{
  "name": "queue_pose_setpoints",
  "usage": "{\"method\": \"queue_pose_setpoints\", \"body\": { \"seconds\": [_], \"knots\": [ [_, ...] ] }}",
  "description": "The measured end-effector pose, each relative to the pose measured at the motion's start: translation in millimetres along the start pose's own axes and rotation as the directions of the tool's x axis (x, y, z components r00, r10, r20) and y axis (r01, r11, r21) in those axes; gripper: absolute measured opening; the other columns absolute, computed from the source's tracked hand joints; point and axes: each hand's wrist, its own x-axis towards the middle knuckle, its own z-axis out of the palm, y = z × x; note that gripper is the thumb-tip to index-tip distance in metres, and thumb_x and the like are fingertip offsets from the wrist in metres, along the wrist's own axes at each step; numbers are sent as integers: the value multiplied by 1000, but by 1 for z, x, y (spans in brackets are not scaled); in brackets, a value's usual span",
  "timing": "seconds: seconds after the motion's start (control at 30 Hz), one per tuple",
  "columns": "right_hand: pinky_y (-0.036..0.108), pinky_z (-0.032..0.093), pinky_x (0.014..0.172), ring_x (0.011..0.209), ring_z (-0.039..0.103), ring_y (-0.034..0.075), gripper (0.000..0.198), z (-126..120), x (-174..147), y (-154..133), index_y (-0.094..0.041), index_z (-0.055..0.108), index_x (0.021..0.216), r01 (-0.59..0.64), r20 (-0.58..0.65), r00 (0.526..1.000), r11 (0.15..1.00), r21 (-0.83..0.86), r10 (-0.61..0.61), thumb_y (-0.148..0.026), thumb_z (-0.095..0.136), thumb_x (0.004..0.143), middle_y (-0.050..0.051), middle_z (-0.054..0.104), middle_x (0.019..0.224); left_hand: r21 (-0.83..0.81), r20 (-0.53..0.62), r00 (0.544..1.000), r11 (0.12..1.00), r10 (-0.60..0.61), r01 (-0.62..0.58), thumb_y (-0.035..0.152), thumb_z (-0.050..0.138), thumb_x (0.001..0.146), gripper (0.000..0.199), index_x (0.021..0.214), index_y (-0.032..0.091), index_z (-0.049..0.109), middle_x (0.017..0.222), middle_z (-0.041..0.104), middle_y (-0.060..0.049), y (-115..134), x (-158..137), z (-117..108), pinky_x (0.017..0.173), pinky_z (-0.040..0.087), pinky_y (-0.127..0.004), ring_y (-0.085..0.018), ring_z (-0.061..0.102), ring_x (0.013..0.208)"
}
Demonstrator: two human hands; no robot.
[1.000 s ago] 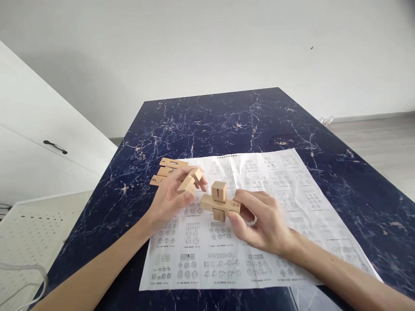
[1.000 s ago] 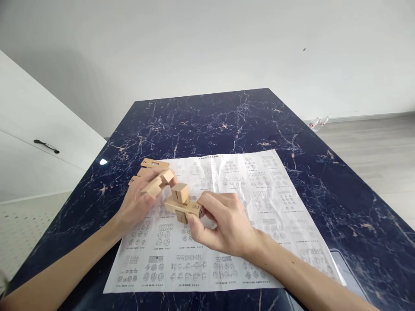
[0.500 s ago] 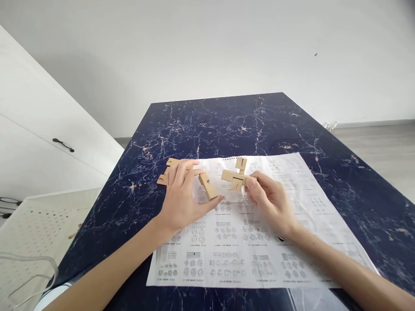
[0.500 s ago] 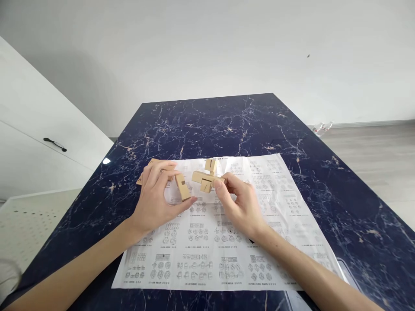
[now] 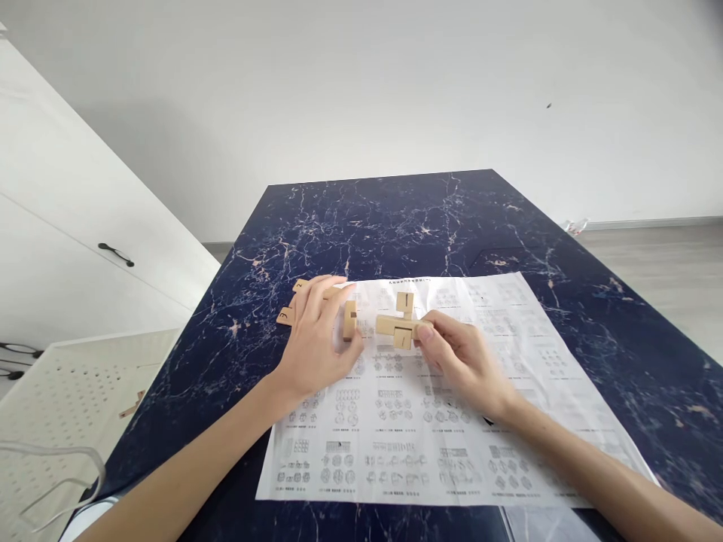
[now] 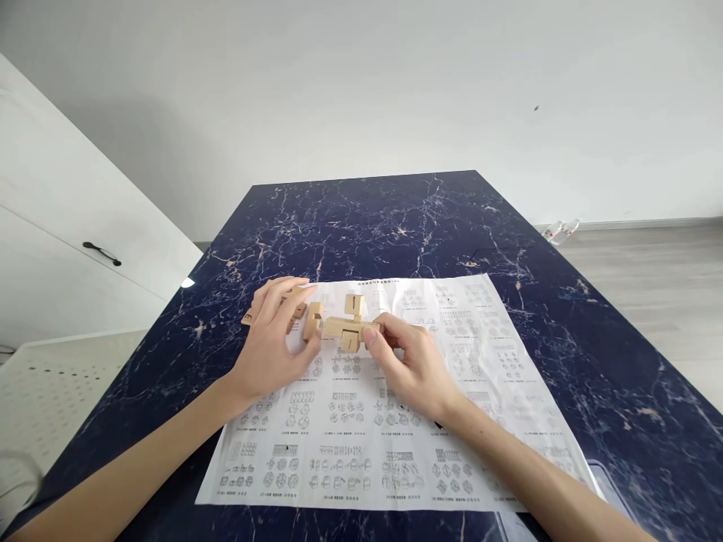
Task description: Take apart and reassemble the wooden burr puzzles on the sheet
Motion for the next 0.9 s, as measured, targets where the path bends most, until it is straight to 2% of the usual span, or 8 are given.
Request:
{"method": "queue_pose_setpoints", "body": {
  "seconds": [0.07,0.13,0.23,0.33,0.47,0.57,0.67,0.9],
  "knots": [
    [29,32,52,55,41,13,47,-1,0,-1,-23,47,76,0,84,996,999,33,-3,-55,45,111,-4,47,63,-141,-76,997,990,19,-30,19,56,99,37,137,21,56,133,64,-13,3,-1,-2,111,47,-52,-30,58,128],
    [30,35,54,56,44,13,46,-1,0,-3,-23,50,79,-10,180,984,997,80,-4,-55,43,112,-3,51,65,-274,-67,998,961,5,-23,20,47,105,29,132,21,57,115,70,-9,7,-4,-5,98,53,-42,-23,67,106],
    [31,38,58,58,46,13,44,-2,-1,-8,-22,54,87,-28,280,960,989,143,-14,-54,42,113,-3,53,67,-378,53,998,926,20,2,34,48,106,23,118,19,61,90,70,-3,12,-7,-7,74,54,-33,-18,65,77],
    [31,38,59,59,46,13,41,-2,-1,-10,-22,54,92,-20,300,953,983,185,-37,-54,42,114,-4,53,70,-440,194,980,897,55,36,43,54,103,27,96,19,65,75,67,-1,16,-8,-7,58,46,-28,-15,58,62],
    [31,36,59,59,44,13,40,0,-1,-10,-22,52,91,-8,300,953,983,184,-49,-53,43,114,-4,51,69,-518,304,952,846,49,122,43,54,105,32,97,17,70,68,65,1,20,-8,-5,51,39,-25,-12,52,53],
    [31,36,59,60,44,13,41,0,-2,-11,-22,54,90,-6,316,948,988,157,-45,-53,42,114,-4,51,69,-544,306,952,826,33,146,40,56,105,28,99,17,73,63,59,3,23,-7,-5,48,36,-23,-10,47,50],
    [31,38,60,61,45,14,45,-2,-2,-12,-22,52,86,-25,341,940,990,140,-24,-55,40,114,-3,52,69,-572,295,955,806,29,152,37,58,103,27,88,18,70,61,54,4,26,-6,-5,47,35,-22,-10,43,50],
    [31,35,56,60,39,14,47,-1,-4,-9,-22,50,86,-141,388,921,962,235,40,-60,41,112,-4,45,70,-595,277,961,789,25,151,34,61,99,26,78,19,66,62,59,2,29,-6,-6,50,42,-23,-11,50,53]
  ]
}}
